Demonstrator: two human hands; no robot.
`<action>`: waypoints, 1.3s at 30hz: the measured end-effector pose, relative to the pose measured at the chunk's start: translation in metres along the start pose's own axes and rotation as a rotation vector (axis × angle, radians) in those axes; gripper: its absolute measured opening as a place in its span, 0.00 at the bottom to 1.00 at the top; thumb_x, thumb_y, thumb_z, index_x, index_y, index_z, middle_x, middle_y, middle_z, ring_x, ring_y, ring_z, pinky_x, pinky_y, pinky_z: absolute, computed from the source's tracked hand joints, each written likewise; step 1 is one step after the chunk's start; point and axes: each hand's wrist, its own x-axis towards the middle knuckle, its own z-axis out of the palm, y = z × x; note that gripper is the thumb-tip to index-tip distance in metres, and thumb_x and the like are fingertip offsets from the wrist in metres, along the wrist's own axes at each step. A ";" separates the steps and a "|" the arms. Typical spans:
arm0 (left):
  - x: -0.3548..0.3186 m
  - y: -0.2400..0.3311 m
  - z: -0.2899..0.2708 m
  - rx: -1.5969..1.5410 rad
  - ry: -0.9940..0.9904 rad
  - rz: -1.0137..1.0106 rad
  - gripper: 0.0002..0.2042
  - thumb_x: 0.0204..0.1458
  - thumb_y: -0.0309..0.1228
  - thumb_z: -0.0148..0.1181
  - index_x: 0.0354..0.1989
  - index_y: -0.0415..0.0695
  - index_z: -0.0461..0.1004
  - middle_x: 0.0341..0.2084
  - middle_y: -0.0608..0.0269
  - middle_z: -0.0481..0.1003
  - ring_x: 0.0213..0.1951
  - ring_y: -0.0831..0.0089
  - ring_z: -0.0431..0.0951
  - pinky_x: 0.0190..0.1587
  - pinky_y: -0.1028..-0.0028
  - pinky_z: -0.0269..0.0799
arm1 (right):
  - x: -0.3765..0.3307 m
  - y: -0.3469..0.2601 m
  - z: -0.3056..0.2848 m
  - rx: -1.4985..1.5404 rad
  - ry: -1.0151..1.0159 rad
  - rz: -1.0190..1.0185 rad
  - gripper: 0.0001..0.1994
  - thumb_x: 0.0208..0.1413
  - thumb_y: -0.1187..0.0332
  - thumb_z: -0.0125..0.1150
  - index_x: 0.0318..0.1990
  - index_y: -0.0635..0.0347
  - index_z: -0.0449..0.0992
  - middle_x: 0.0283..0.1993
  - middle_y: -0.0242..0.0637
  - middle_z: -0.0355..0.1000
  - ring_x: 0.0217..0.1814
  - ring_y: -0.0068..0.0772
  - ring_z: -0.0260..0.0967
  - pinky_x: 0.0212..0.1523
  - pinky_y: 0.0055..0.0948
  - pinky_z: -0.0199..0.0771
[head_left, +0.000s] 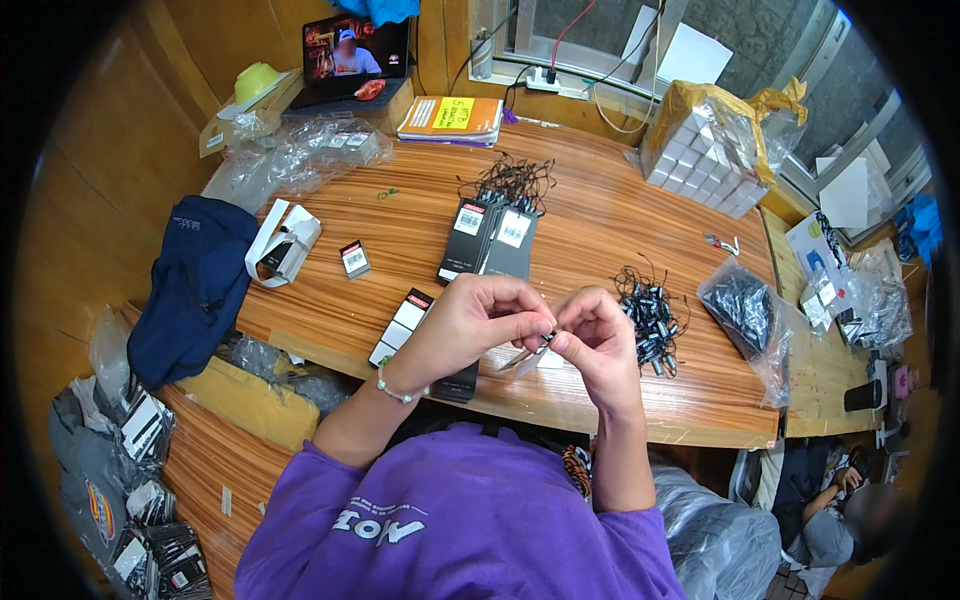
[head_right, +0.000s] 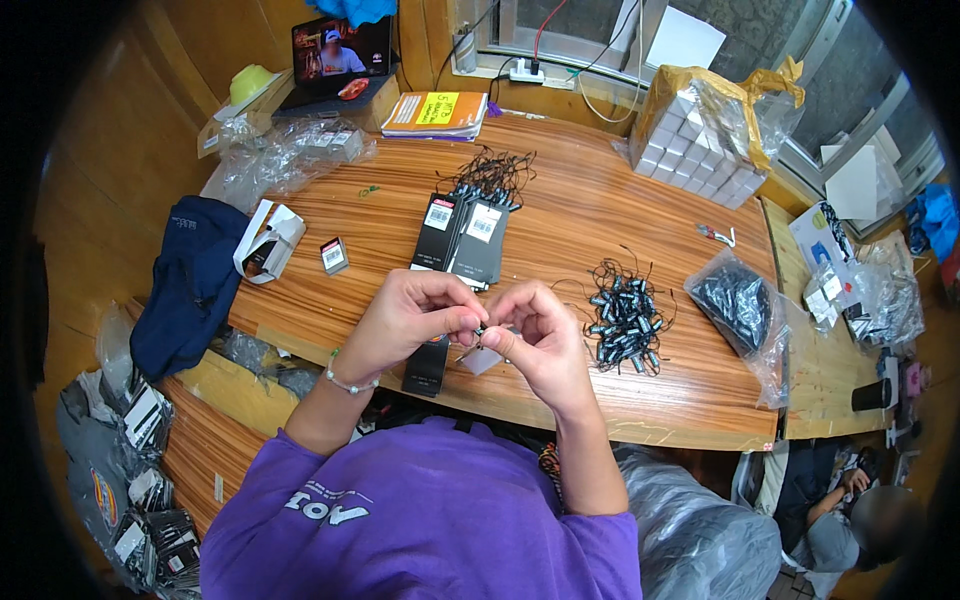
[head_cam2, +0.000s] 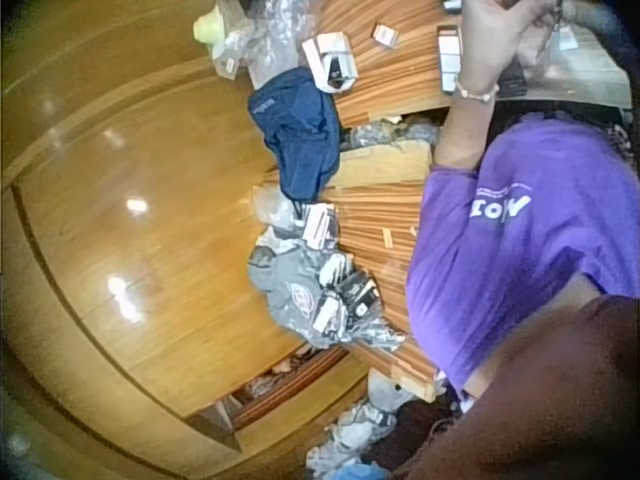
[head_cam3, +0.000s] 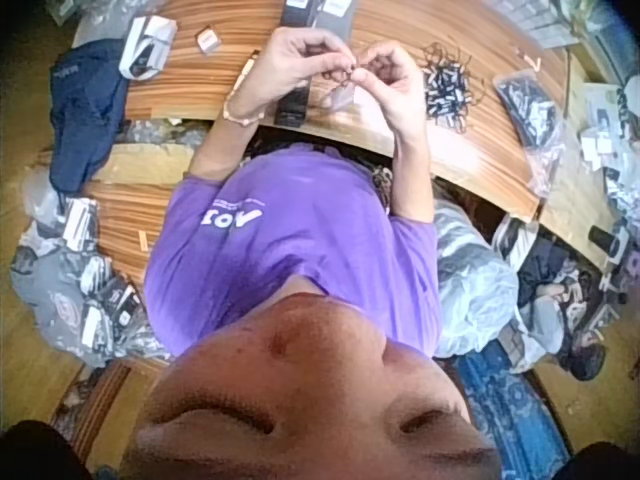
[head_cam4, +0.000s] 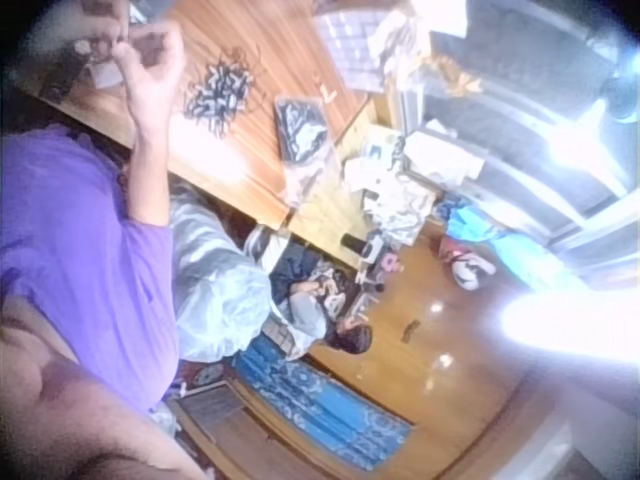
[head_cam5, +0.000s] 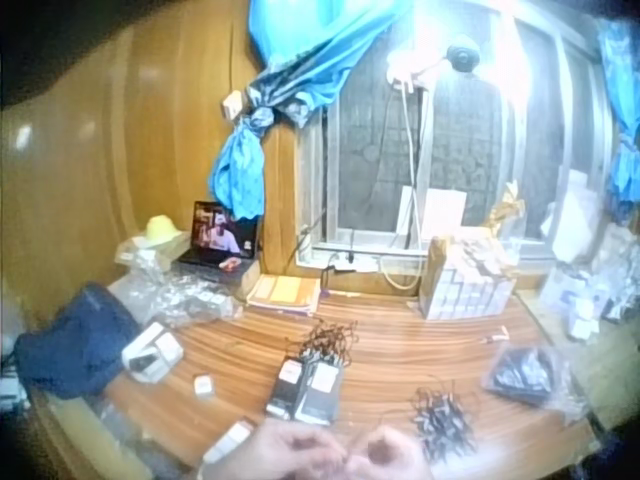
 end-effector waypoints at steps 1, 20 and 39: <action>0.000 0.003 0.001 0.049 0.039 -0.004 0.05 0.48 0.25 0.58 0.30 0.35 0.75 0.21 0.66 0.74 0.26 0.82 0.72 0.32 0.81 0.70 | 0.000 0.001 0.001 -0.057 0.018 -0.029 0.07 0.53 0.72 0.56 0.37 0.63 0.67 0.37 0.36 0.68 0.41 0.22 0.66 0.41 0.22 0.67; 0.013 -0.075 0.021 0.031 0.082 0.114 0.34 0.50 0.22 0.55 0.63 0.44 0.43 0.41 0.58 0.67 0.44 0.77 0.68 0.48 0.77 0.63 | 0.034 0.032 0.001 0.239 0.484 -0.173 0.11 0.63 0.61 0.39 0.38 0.59 0.62 0.22 0.33 0.63 0.28 0.25 0.61 0.34 0.23 0.63; 0.083 -0.082 -0.072 0.176 0.092 0.015 0.17 0.49 0.20 0.54 0.48 0.41 0.62 0.34 0.62 0.74 0.37 0.82 0.72 0.39 0.82 0.68 | 0.204 -0.002 -0.083 0.473 -0.061 0.253 0.13 0.64 0.62 0.32 0.32 0.58 0.62 0.15 0.24 0.46 0.16 0.19 0.42 0.19 0.20 0.48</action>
